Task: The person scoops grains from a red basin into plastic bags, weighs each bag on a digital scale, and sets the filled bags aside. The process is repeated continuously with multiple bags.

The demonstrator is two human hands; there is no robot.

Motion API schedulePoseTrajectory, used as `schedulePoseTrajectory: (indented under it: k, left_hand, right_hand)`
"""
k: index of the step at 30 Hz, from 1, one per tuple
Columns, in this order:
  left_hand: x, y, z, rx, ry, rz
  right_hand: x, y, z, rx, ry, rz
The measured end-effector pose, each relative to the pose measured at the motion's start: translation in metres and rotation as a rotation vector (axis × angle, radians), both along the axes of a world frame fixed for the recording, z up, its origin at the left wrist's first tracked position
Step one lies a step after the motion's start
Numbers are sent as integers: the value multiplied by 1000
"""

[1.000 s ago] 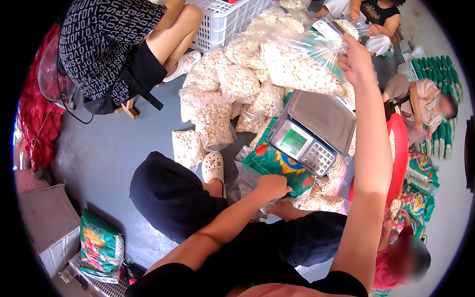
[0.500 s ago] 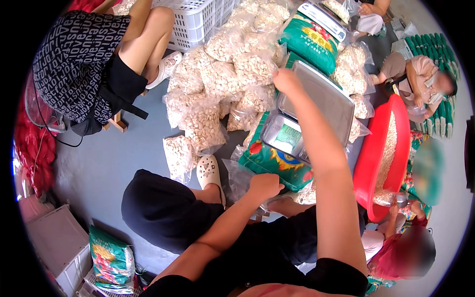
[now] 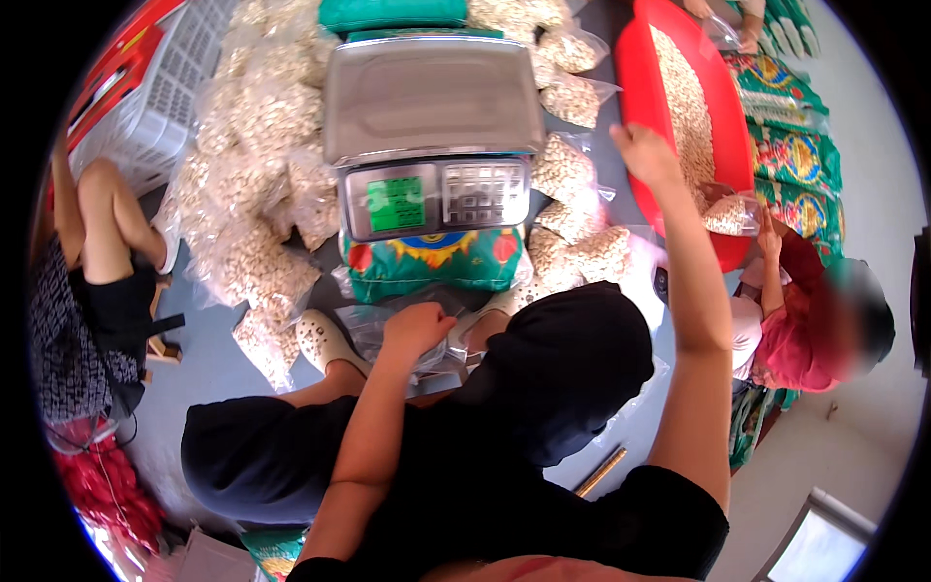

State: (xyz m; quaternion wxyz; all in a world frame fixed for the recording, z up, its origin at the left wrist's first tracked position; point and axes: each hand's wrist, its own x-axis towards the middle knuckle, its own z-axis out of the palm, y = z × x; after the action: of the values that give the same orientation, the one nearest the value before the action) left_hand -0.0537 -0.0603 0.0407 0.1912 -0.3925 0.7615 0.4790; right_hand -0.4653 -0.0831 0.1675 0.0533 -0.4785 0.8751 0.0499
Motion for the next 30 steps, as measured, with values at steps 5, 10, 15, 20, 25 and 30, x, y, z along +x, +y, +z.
schedulePoseTrajectory:
  k: [5, 10, 15, 20, 25, 30]
  left_hand:
    - [-2, 7, -38, 47, -126, -76]
    - [-14, 10, -44, 38, -169, -79]
    - [-30, 16, -42, 42, -190, -128]
    - [-36, 20, -43, 12, -176, -183]
    - [-40, 23, -24, -23, -139, -198]
    - [-31, 26, -11, -65, -88, -179]
  right_hand:
    - [-51, 109, -77, 321, -25, -488]
    - [-95, 222, -150, 582, -215, -643]
    - [-81, 266, -208, 421, -419, -680]
    - [-63, 241, -205, 223, -385, -540]
    - [-79, 255, -174, -212, -641, -833]
    - [-56, 217, -91, -447, -497, -419]
